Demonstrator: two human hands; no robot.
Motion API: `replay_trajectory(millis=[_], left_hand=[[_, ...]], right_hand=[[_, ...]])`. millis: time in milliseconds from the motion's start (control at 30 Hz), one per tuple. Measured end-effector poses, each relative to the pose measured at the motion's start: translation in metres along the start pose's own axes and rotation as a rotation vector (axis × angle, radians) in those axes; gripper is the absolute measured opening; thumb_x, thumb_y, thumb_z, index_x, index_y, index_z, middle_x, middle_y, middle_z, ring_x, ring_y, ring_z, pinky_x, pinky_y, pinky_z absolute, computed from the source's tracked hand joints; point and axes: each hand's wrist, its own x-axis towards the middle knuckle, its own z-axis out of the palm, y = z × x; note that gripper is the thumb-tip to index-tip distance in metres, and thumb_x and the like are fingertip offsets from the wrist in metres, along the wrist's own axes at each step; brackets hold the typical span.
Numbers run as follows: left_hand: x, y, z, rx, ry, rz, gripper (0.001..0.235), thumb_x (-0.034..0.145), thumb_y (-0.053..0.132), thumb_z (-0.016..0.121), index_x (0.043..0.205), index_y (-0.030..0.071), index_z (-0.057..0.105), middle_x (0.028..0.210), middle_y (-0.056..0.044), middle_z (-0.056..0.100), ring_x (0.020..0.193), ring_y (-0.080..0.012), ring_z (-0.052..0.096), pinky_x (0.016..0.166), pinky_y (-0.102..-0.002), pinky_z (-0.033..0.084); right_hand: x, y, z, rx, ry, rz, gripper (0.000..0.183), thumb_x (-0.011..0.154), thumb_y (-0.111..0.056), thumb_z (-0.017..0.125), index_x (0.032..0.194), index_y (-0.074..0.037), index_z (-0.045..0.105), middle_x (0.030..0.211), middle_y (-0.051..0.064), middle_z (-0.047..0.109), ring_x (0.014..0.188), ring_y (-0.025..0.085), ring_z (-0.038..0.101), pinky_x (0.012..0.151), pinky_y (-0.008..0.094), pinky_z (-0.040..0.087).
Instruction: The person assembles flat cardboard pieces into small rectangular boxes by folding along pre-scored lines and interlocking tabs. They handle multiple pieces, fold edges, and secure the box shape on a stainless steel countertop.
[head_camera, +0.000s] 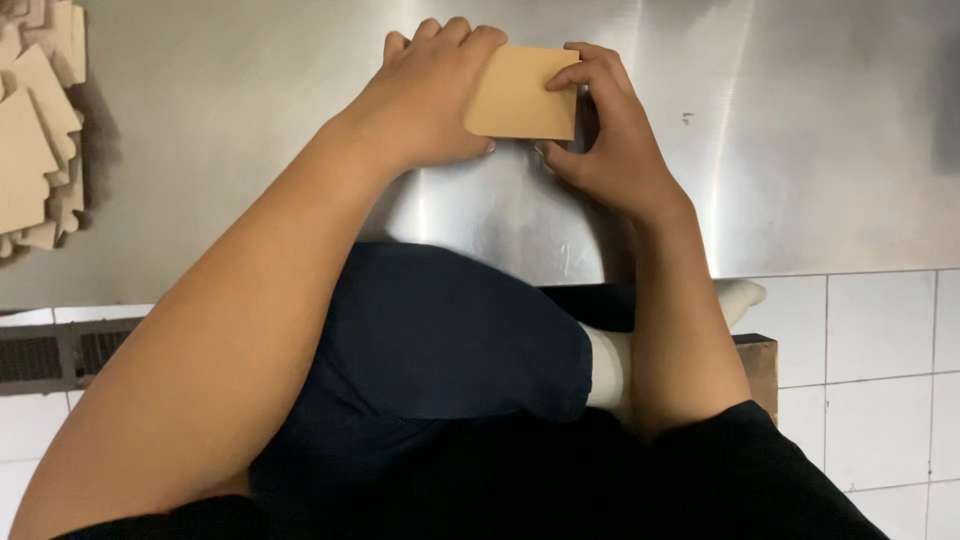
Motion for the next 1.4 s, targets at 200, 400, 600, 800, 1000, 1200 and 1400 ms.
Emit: replay_trajectory(millis=[200,400,600,800,1000,1200,1400], left_hand=[[0.007,0.028,0.03,0.037,0.107,0.01,0.096,0.082,0.041,0.094,0.16,0.003,0.053,0.138,-0.019,0.067,0.125,-0.045,0.062,0.098,-0.06,0.052],[0.014,0.027,0.044,0.04,0.148,-0.067,0.115,0.085,0.039,0.095,0.178,-0.001,0.041,0.149,-0.02,0.06,0.128,-0.0461,0.06,0.098,-0.059,0.057],[0.003,0.028,0.002,-0.574,0.109,-0.22,0.054,0.104,0.049,0.077,0.147,0.018,0.064,0.131,-0.012,0.06,0.122,-0.0304,0.067,0.102,-0.041,0.055],[0.006,0.023,0.012,-0.638,0.056,-0.184,0.094,0.104,0.054,0.082,0.182,0.017,0.046,0.15,-0.011,0.059,0.146,-0.0282,0.061,0.118,-0.04,0.054],[0.012,0.027,0.032,-0.548,0.126,-0.047,0.084,0.103,0.052,0.084,0.175,0.016,0.059,0.133,-0.01,0.061,0.144,-0.0361,0.053,0.123,-0.046,0.046],[0.0,0.033,0.006,-0.563,-0.011,-0.087,0.111,0.107,0.066,0.072,0.185,0.01,0.018,0.19,-0.019,0.033,0.172,-0.0398,0.032,0.135,-0.056,0.032],[0.0,0.043,0.014,0.122,-0.468,-0.257,0.151,0.094,0.082,0.08,0.19,0.022,-0.02,0.191,-0.016,-0.043,0.18,-0.0359,-0.033,0.141,-0.075,-0.007]], right_hand=[[-0.011,-0.014,0.001,-0.464,0.104,-0.003,0.058,0.091,-0.003,0.074,0.147,-0.014,0.063,0.184,0.028,0.036,0.165,0.057,0.041,0.121,0.074,0.041],[-0.013,-0.008,0.046,-0.484,0.243,0.163,0.083,0.098,-0.027,0.086,0.169,-0.008,0.047,0.19,0.03,0.021,0.172,0.058,0.038,0.126,0.069,0.048],[-0.006,0.004,0.034,0.077,0.291,0.092,0.106,0.103,-0.029,0.099,0.179,-0.021,0.026,0.181,0.012,0.028,0.173,0.042,0.046,0.13,0.055,0.055],[-0.008,0.01,0.041,-0.059,0.332,0.016,0.129,0.091,-0.067,0.104,0.182,-0.023,0.024,0.187,0.021,0.017,0.184,0.041,0.019,0.154,0.06,0.027],[-0.008,-0.008,0.032,-0.237,0.399,-0.014,0.079,0.101,-0.035,0.086,0.169,-0.021,0.048,0.186,0.023,0.02,0.177,0.044,0.031,0.143,0.06,0.04],[-0.026,-0.011,-0.037,-0.34,0.4,0.017,0.072,0.094,-0.038,0.102,0.145,-0.014,0.059,0.177,0.02,0.034,0.166,0.044,0.04,0.135,0.057,0.039],[-0.072,0.068,-0.167,-0.123,0.898,-0.103,0.044,0.123,-0.021,0.08,0.146,-0.02,0.043,0.16,0.01,0.039,0.146,0.039,0.059,0.103,0.046,0.064]])
